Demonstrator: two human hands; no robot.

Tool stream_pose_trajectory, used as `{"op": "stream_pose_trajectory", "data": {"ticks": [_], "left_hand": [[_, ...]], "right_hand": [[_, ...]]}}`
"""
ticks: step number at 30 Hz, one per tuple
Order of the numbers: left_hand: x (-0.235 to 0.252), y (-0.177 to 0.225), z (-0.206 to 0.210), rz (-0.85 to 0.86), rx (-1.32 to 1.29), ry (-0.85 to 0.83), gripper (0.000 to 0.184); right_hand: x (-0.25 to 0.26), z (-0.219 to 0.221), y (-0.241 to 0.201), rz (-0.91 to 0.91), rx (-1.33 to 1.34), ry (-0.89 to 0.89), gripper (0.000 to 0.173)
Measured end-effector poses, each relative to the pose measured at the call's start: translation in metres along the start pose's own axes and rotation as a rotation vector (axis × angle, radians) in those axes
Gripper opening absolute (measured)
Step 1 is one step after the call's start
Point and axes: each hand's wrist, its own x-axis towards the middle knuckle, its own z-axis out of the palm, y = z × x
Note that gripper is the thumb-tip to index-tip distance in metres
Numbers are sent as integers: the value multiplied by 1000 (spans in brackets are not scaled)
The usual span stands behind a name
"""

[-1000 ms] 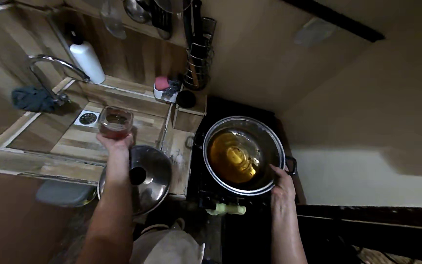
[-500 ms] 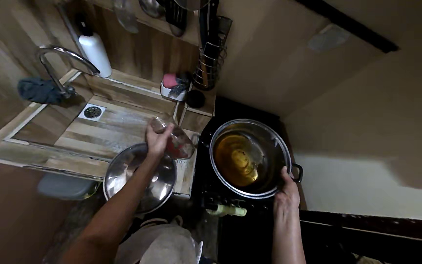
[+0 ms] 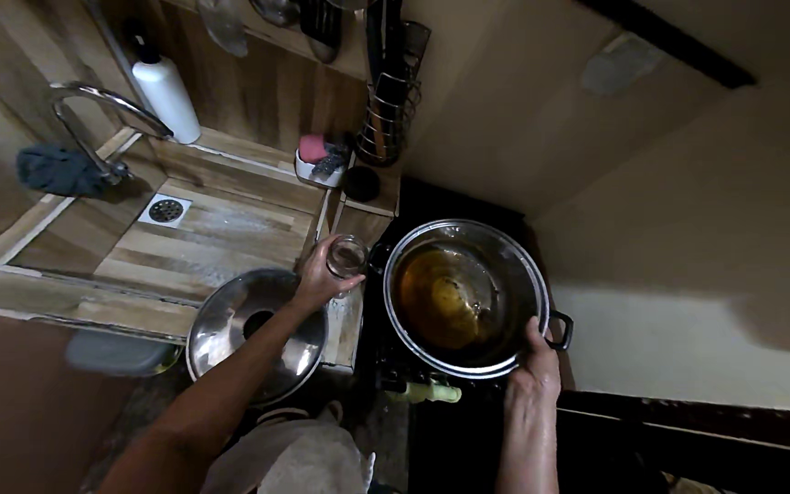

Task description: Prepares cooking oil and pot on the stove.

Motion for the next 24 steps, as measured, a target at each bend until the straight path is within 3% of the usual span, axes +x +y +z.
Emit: {"op": "stream_pose_trajectory", "data": {"ticks": [6, 12, 16, 24], "left_hand": [[4, -8, -2, 34, 3, -29, 102], [-2, -15, -6, 29, -70, -65, 125], [2, 0, -3, -156, -43, -65, 111], [10, 23, -14, -113, 65, -161, 101]], "right_hand": [[-9, 14, -15, -37, -19, 32, 34], [-8, 28, -33, -94, 16, -11, 34], [-12, 43, -47, -129, 14, -20, 34], [-19, 81, -76, -204, 24, -94, 31]]}}
